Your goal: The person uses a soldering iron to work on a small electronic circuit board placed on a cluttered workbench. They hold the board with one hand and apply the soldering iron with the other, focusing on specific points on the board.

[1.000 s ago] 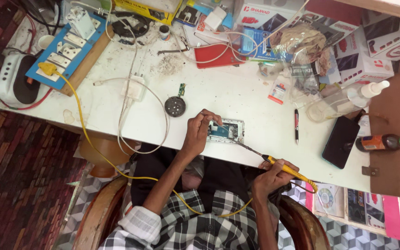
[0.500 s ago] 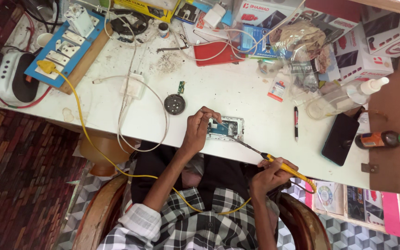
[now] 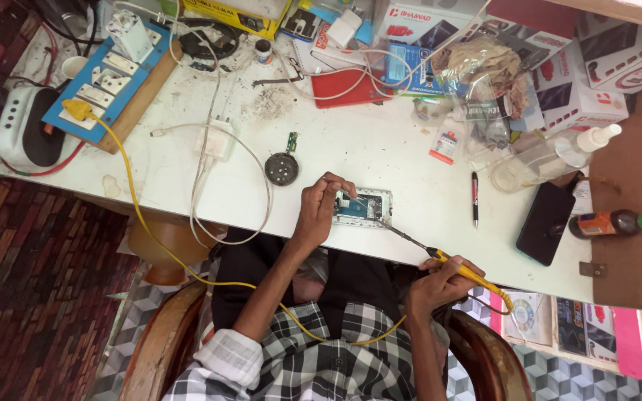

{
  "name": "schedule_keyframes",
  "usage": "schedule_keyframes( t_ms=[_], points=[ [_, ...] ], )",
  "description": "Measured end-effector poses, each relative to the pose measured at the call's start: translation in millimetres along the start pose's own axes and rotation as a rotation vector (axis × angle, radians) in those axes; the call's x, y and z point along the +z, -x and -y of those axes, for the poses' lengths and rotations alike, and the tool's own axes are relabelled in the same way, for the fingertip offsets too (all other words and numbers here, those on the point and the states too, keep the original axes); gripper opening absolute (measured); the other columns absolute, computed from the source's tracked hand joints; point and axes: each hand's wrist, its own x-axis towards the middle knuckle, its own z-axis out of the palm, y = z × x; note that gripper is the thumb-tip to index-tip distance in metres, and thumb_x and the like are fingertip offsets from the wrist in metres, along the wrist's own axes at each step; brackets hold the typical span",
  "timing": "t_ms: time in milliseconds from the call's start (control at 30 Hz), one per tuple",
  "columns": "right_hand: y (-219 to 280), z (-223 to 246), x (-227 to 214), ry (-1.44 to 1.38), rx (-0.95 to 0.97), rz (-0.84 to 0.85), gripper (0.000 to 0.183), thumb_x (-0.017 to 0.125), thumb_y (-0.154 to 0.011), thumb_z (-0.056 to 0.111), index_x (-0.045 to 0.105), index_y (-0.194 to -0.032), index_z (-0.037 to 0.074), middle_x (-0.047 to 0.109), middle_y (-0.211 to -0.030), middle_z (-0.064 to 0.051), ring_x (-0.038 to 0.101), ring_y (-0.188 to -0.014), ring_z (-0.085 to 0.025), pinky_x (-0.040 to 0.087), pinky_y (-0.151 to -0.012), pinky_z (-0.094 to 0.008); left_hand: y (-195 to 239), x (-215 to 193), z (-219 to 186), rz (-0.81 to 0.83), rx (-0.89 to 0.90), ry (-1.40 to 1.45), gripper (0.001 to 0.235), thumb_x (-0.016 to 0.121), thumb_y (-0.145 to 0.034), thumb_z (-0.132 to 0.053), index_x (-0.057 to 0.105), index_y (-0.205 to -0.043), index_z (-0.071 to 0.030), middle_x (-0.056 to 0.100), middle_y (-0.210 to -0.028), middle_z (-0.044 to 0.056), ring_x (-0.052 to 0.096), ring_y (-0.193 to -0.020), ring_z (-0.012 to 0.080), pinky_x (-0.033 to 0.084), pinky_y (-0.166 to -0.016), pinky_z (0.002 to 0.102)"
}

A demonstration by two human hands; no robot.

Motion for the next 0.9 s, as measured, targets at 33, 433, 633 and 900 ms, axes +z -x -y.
schedule_keyframes(
  t_ms=[33,433,633,900],
  points=[
    [-1,0,1,-0.016,-0.009,0.014,0.023,0.051,-0.114,0.021,0.038,-0.115,0.002,0.05,-0.069,-0.007,0.049,-0.055,-0.014,0.049,-0.054,-0.028,-1,-1,0,0.0,-0.019,-0.013,0.035,0.041,-0.115,-0.025,0.061,-0.099,-0.001,0.072,-0.091,0.008,0.062,-0.081,0.0115,0.051,-0.079,0.029],
    [1,4,0,0.009,-0.032,0.058,0.021,0.049,-0.114,0.019,0.039,-0.114,0.001,0.051,-0.073,-0.008,0.051,-0.057,-0.013,0.05,-0.056,-0.028,3,0,7,-0.004,0.087,0.059,0.032,0.041,-0.121,-0.022,0.059,-0.104,-0.001,0.072,-0.097,0.007,0.063,-0.089,0.0112,0.052,-0.087,0.031],
    [2,15,5,0.11,-0.033,0.071,0.021,0.049,-0.115,0.019,0.04,-0.114,0.0,0.052,-0.069,-0.008,0.052,-0.058,-0.014,0.047,-0.057,-0.026,3,-2,1,-0.04,-0.089,-0.003,0.03,0.042,-0.113,-0.019,0.062,-0.099,-0.003,0.075,-0.092,0.005,0.039,-0.059,0.0013,0.034,-0.055,0.021],
    [-29,31,11,0.128,0.0,0.119,0.02,0.048,-0.114,0.017,0.039,-0.119,0.0,0.053,-0.074,-0.007,0.052,-0.061,-0.011,0.045,-0.057,-0.024,22,30,-6,-0.079,-0.109,0.116,0.031,0.044,-0.113,-0.023,0.064,-0.103,-0.002,0.073,-0.1,0.002,0.038,-0.059,-0.0006,0.034,-0.053,0.021]
  ],
)
